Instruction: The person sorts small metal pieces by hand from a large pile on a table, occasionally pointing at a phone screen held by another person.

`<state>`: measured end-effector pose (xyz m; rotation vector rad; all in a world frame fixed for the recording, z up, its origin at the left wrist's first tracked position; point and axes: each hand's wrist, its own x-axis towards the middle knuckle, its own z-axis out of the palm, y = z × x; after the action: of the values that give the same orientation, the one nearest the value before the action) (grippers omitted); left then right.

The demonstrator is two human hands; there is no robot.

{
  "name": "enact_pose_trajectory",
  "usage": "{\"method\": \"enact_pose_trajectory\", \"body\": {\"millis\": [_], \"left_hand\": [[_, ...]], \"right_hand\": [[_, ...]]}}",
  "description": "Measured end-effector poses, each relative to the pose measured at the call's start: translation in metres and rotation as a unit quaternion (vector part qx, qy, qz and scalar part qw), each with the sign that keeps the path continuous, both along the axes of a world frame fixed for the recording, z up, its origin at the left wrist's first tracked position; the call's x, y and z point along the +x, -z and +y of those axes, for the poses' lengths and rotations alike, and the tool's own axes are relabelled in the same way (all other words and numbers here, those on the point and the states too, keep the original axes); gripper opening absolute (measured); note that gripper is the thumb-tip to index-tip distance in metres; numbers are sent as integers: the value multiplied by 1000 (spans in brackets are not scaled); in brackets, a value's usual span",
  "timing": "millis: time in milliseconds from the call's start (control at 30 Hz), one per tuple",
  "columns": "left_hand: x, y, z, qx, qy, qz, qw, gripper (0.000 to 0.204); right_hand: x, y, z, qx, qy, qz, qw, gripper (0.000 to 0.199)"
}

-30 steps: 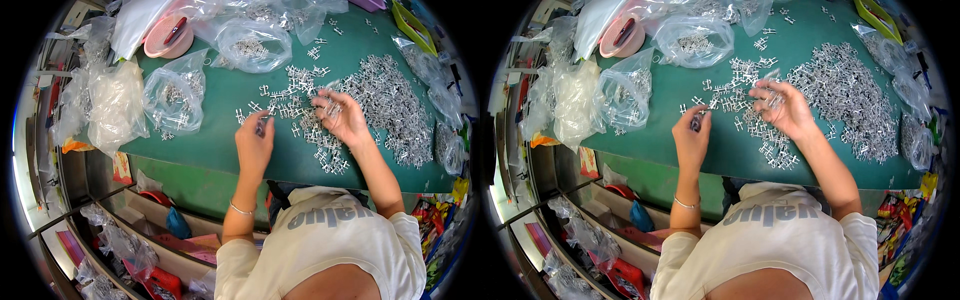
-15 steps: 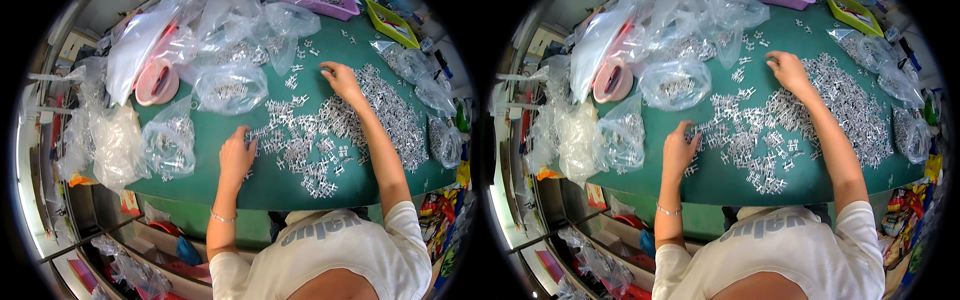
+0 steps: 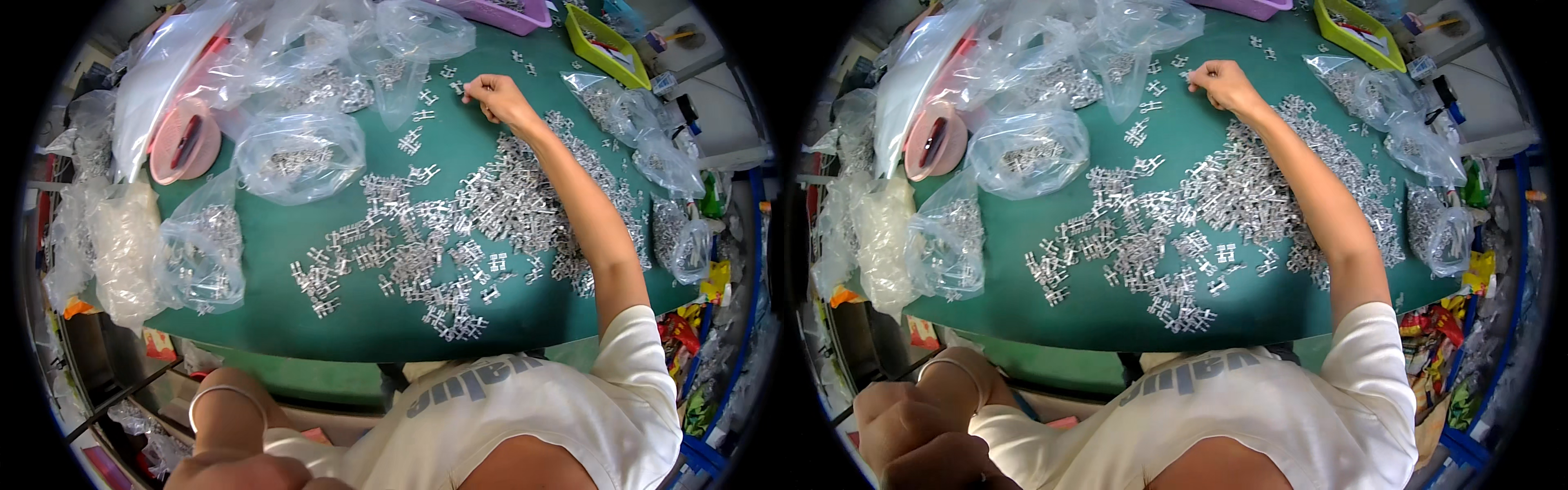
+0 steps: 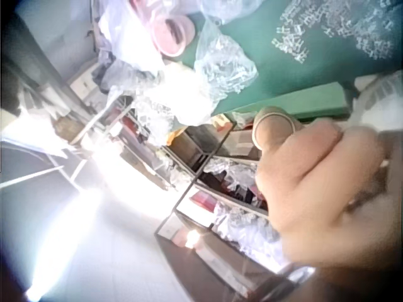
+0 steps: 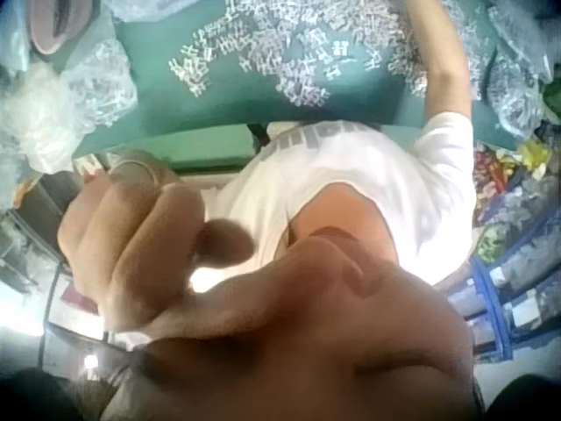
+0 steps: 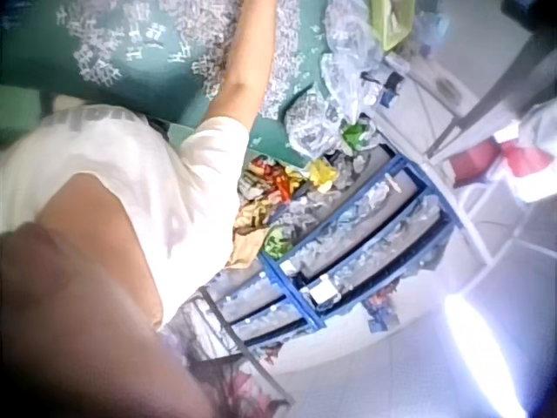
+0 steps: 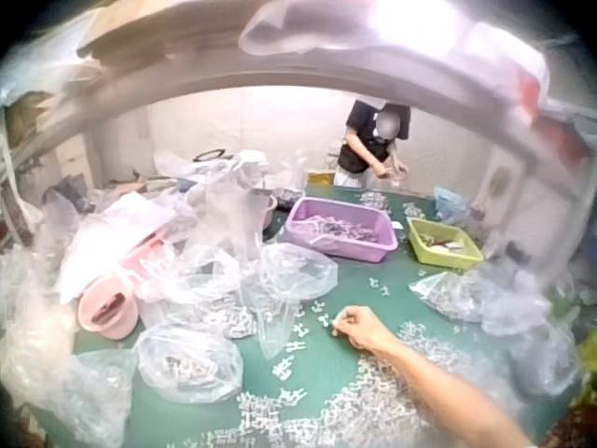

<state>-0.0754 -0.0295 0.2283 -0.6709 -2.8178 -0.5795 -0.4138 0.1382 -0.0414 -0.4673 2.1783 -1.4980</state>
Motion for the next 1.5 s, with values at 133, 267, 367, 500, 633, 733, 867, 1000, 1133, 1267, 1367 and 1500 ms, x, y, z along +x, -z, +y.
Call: {"method": "enact_pose_trajectory", "body": {"millis": [133, 267, 367, 500, 633, 733, 867, 1000, 1133, 1267, 1367, 1500], "left_hand": [[20, 1, -1, 100, -94, -74, 988, 16], [-11, 10, 25, 107, -106, 59, 987, 19], [-5, 32, 26, 180, -101, 80, 975, 21], [-11, 21, 47, 177, -206, 47, 961, 23], [-3, 20, 13, 236, -7, 24, 971, 29], [-37, -7, 8, 117, 38, -106, 987, 26], [-46, -41, 66, 28, -293, -232, 927, 22], [-11, 1, 24, 192, -119, -16, 974, 26], [-22, 5, 14, 173, -24, -25, 984, 20], [-41, 5, 32, 75, -47, 13, 996, 19], [-27, 1, 27, 123, -80, -19, 989, 20], [-24, 18, -2, 216, 48, 156, 963, 12]], "right_hand": [[-12, 6, 0, 95, -52, 222, 969, 19], [-13, 17, -22, 139, -105, 322, 930, 29], [-3, 24, -43, 176, -95, 380, 903, 31], [-5, 30, -43, 182, -129, 394, 892, 24], [0, 26, -45, 15, -151, 232, 961, 16], [-8, 13, -17, -200, -1, -161, 967, 32], [-25, 1, 10, -277, 20, -273, 921, 35], [-36, 16, 11, 61, -5, 141, 988, 37], [-17, 24, -27, 242, -72, 314, 915, 41], [-29, 29, -5, 145, -79, 261, 951, 33], [-44, 9, 12, -211, -102, -184, 955, 28], [-47, 11, -12, -278, 11, -248, 928, 28]]}}
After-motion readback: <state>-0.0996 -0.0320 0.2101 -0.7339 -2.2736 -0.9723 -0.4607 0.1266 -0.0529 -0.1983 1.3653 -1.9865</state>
